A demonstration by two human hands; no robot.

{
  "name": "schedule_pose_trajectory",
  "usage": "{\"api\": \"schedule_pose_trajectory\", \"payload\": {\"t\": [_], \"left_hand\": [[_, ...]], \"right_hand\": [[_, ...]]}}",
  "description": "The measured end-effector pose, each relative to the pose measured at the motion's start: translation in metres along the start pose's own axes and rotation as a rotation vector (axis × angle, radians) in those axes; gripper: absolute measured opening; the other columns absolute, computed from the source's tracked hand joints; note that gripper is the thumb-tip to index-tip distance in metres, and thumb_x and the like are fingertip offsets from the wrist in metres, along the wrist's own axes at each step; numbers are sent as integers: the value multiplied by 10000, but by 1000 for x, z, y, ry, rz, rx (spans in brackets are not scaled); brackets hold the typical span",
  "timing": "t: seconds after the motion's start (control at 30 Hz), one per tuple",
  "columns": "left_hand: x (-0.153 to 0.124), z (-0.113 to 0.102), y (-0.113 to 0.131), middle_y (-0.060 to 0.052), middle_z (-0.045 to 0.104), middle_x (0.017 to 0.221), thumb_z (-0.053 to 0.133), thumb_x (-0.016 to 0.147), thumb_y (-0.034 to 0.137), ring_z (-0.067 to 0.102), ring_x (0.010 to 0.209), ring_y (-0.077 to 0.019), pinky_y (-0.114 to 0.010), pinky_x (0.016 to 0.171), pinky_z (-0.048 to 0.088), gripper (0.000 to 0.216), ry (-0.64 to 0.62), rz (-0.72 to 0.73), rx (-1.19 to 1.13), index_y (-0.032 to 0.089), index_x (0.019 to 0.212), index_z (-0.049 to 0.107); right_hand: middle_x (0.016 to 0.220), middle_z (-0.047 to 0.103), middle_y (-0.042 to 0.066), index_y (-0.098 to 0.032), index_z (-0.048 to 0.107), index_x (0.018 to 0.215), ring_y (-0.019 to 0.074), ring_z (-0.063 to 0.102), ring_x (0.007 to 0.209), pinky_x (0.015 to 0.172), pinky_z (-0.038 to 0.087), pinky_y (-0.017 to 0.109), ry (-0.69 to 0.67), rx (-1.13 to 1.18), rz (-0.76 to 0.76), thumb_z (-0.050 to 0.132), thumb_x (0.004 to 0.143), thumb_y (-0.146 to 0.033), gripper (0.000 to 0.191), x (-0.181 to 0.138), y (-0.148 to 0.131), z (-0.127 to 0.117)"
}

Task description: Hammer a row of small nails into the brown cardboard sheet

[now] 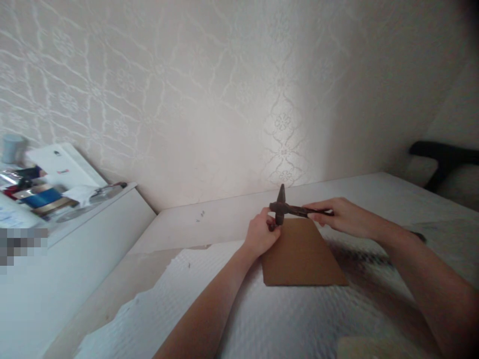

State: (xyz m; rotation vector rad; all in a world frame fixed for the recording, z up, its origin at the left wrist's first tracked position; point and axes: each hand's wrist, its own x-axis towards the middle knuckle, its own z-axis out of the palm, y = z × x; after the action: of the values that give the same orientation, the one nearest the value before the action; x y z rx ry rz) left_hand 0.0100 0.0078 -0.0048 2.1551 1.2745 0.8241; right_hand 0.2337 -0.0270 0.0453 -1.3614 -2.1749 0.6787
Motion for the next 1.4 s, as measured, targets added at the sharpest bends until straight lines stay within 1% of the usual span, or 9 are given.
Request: {"api": "schedule_pose_trajectory", "payload": {"t": [0.1, 0.2, 0.33, 0.47, 0.57, 0.7, 0.87, 1.07, 1.4], "left_hand": [[0, 0, 1, 21, 624, 749, 555, 699, 136, 581, 712, -139, -272, 697, 447, 351, 4, 4, -4, 206, 1032, 468], [0, 0, 1, 16, 623, 751, 559, 701, 146, 578, 704, -138, -271, 689, 448, 309, 0, -5, 0, 199, 995, 478], [-1, 0, 1, 20, 630, 763, 554, 711, 133, 578, 705, -131, -267, 698, 449, 322, -3, -5, -29, 207, 1012, 469], [-1, -1, 2, 21, 621, 737, 562, 708, 145, 580, 701, -136, -265, 682, 451, 240, -1, -20, -19, 200, 923, 470], [0, -1, 2, 26, 621, 734, 563, 703, 135, 582, 704, -134, -259, 675, 450, 245, -6, -18, -28, 204, 919, 469], [0, 0, 1, 16, 620, 755, 575, 691, 137, 579, 715, -140, -261, 667, 449, 244, 11, -31, -14, 201, 903, 473], [0, 1, -2, 12, 621, 770, 568, 697, 147, 578, 724, -140, -262, 674, 447, 218, 11, -12, -3, 199, 884, 469], [0, 0, -2, 25, 614, 738, 565, 700, 149, 573, 701, -135, -257, 663, 442, 236, 6, -11, 1, 202, 912, 475], [-1, -1, 0, 16, 629, 759, 563, 682, 122, 580, 710, -141, -264, 677, 449, 259, 0, -28, -18, 201, 917, 490]], "right_hand": [[796, 676, 23, -209, 644, 1133, 183, 573, 689, 615, 410, 277, 20, -28, 8, 427, 825, -430, 436, 0, 0, 0], [882, 690, 24, -210, 637, 1143, 195, 595, 749, 663, 428, 286, -4, -28, -16, 428, 830, -408, 425, 0, 0, 0], [939, 703, 9, -246, 638, 1142, 215, 616, 806, 705, 440, 300, 45, -54, -13, 451, 826, -402, 399, 0, -1, -1], [1043, 688, 4, -273, 627, 1157, 234, 620, 900, 766, 453, 319, 25, -33, -32, 472, 822, -373, 382, -1, -1, -2], [1057, 685, 8, -273, 620, 1166, 241, 624, 902, 772, 464, 334, 46, -46, -25, 478, 821, -375, 387, -1, -1, -1], [1100, 666, 17, -258, 593, 1200, 236, 623, 921, 789, 470, 342, 7, -16, -44, 474, 826, -337, 401, -1, -1, -1], [1107, 663, 10, -277, 598, 1191, 245, 612, 962, 817, 465, 358, 20, 1, -39, 486, 822, -348, 392, -1, -2, -1], [1082, 675, 5, -274, 606, 1183, 236, 624, 926, 794, 471, 336, 35, 3, -38, 489, 818, -365, 394, -1, -1, -1], [1071, 679, 9, -253, 613, 1180, 243, 617, 940, 794, 473, 329, -10, 22, -49, 478, 823, -378, 401, 0, -1, 0]]}}
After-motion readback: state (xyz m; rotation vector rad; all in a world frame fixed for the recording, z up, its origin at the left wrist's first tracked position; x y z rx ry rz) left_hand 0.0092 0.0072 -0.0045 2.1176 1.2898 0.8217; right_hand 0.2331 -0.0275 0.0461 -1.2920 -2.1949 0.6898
